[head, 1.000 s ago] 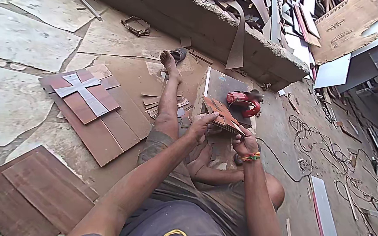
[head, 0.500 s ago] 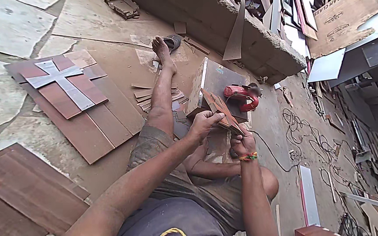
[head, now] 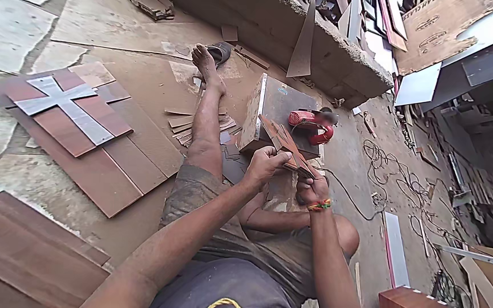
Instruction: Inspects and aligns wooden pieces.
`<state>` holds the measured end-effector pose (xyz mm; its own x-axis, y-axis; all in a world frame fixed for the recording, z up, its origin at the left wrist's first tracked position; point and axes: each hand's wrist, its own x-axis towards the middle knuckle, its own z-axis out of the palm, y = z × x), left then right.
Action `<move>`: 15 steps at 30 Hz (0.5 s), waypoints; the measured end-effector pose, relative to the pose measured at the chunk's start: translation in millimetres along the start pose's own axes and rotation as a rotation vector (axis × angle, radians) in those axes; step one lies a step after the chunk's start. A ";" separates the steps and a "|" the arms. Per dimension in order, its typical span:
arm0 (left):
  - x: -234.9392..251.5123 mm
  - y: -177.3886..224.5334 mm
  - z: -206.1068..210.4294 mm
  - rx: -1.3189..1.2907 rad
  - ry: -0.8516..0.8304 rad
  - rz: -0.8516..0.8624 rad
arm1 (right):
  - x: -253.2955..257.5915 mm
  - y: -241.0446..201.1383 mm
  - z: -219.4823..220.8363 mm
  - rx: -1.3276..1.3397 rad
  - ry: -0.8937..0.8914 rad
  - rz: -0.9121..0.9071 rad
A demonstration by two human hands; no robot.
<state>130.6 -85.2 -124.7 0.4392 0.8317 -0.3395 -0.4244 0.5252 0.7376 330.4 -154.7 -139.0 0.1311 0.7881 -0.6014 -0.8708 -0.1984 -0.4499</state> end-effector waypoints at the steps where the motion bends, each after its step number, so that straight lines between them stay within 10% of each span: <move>1: -0.2 -0.5 -0.1 -0.005 -0.002 -0.001 | -0.3 0.4 -0.2 0.002 -0.006 0.002; 15: -1.9 -9.8 -3.4 0.002 0.014 0.019 | 0.3 5.1 -7.7 0.044 0.028 0.017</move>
<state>131.2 -91.3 -133.3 0.4196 0.8442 -0.3334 -0.4312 0.5086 0.7452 329.6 -160.0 -146.6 0.1289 0.7685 -0.6267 -0.8929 -0.1849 -0.4104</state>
